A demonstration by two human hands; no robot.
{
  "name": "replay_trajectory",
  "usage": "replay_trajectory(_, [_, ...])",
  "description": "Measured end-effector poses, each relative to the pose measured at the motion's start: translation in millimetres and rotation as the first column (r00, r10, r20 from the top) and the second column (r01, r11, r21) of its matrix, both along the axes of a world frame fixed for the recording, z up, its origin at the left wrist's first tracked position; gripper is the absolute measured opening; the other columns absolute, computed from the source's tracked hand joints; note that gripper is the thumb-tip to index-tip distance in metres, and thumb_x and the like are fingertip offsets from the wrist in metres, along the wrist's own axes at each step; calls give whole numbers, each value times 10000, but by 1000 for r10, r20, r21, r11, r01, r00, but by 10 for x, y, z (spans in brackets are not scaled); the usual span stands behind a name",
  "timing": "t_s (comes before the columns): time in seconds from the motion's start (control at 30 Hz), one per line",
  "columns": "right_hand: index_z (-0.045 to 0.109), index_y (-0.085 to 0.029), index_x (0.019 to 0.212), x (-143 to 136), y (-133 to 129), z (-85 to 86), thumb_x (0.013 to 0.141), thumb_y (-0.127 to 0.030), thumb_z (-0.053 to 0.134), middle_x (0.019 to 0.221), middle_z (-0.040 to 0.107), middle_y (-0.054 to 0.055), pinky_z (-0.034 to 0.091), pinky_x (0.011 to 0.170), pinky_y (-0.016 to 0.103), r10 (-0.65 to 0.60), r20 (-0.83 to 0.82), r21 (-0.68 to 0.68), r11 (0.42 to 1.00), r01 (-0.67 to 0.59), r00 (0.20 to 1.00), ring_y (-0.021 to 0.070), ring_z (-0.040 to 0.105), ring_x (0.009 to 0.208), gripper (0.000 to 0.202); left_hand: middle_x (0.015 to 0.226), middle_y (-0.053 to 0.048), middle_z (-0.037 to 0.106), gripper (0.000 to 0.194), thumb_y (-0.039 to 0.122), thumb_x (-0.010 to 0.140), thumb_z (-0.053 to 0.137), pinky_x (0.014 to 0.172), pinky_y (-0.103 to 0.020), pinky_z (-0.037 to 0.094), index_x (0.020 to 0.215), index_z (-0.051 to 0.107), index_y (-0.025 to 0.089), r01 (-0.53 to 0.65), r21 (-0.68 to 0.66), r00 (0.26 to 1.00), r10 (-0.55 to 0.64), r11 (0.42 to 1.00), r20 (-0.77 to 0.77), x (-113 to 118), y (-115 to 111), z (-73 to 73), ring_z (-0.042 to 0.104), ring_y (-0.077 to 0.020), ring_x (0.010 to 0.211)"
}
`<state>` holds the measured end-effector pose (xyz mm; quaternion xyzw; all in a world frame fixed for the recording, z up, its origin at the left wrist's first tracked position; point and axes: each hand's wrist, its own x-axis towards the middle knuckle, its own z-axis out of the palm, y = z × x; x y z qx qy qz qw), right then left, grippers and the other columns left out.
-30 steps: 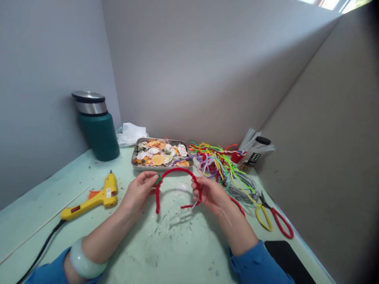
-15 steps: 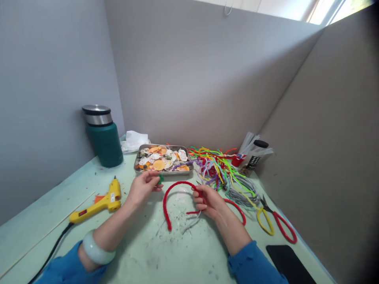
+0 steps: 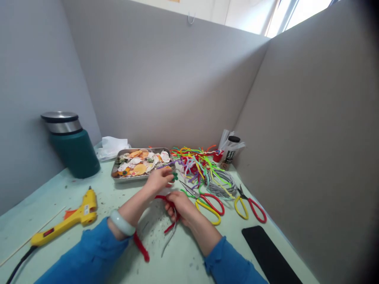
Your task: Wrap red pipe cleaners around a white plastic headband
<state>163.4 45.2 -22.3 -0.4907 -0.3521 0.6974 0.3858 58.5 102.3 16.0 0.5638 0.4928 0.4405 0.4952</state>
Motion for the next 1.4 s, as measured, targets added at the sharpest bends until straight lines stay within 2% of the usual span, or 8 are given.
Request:
replay_trajectory(0.23, [532, -151, 664, 33, -4, 28, 760, -187, 506, 472, 527, -38, 287, 261, 161, 34, 33, 57, 998, -36, 999, 65, 390, 298, 106, 927, -91, 713, 264, 254, 633, 667, 843, -356, 448, 882, 693, 171, -19, 139, 971, 51, 990, -233, -265, -103, -125, 633, -251, 896])
replay_trajectory(0.47, [547, -140, 783, 57, -9, 76, 761, -290, 556, 612, 577, -4, 328, 311, 171, 23, 21, 47, 999, -23, 1000, 74, 466, 396, 152, 910, -63, 726, 272, 301, 762, 532, 737, -281, 445, 944, 700, 190, 137, 168, 867, -36, 976, -497, -567, -560, -186, 639, -213, 825])
replay_trajectory(0.6, [578, -188, 966, 119, 41, 45, 773, -334, 562, 908, 647, 56, 483, 537, 259, -144, 251, 357, 933, 47, 957, 171, 622, 735, 243, 878, -61, 732, 264, 264, 776, 497, 720, -272, 437, 889, 721, 182, 159, 143, 835, -56, 977, -547, -596, -639, -205, 637, -202, 799])
replay_trajectory(0.73, [619, -196, 994, 247, 77, -7, 826, -248, 484, 1014, 637, 87, 439, 786, 336, -466, 663, 684, 696, -221, 586, 223, 587, 930, 222, 899, -48, 735, 269, 263, 774, 501, 734, -268, 434, 906, 728, 206, 208, 129, 814, -99, 970, -573, -617, -666, -244, 641, -199, 819])
replay_trajectory(0.83, [634, -205, 1018, 289, 90, -58, 833, -214, 478, 1002, 636, 111, 410, 726, 331, -527, 816, 577, 717, -391, 238, 240, 593, 881, 242, 923, -42, 733, 267, 256, 768, 507, 734, -270, 432, 913, 730, 228, 254, 150, 782, -111, 956, -613, -614, -689, -277, 638, -200, 831])
replay_trajectory(0.93, [656, -196, 932, 275, 116, -89, 849, -196, 456, 916, 653, 111, 398, 709, 328, -516, 851, 504, 746, -436, 100, 243, 592, 847, 217, 938, -37, 728, 265, 249, 763, 512, 725, -271, 430, 913, 730, 239, 286, 150, 762, -130, 946, -634, -609, -704, -289, 635, -201, 838])
replay_trajectory(1.13, [630, -163, 985, 181, 49, 21, 893, -249, 425, 997, 639, 119, 373, 842, 333, -625, 701, 707, 547, -449, 343, 239, 547, 961, 241, 904, -38, 728, 247, 234, 759, 519, 720, -270, 425, 893, 726, 226, 270, 152, 785, -126, 951, -607, -612, -706, -294, 628, -195, 814])
replay_trajectory(1.4, [662, -219, 822, -25, -151, 21, 877, -363, 481, 718, 665, 29, 368, 612, 264, -201, 738, 605, 619, -500, 644, 179, 580, 659, 237, 753, -32, 693, 201, 218, 777, 494, 649, -256, 406, 788, 693, 189, 127, 200, 873, -14, 971, -488, -650, -656, -332, 596, -173, 710])
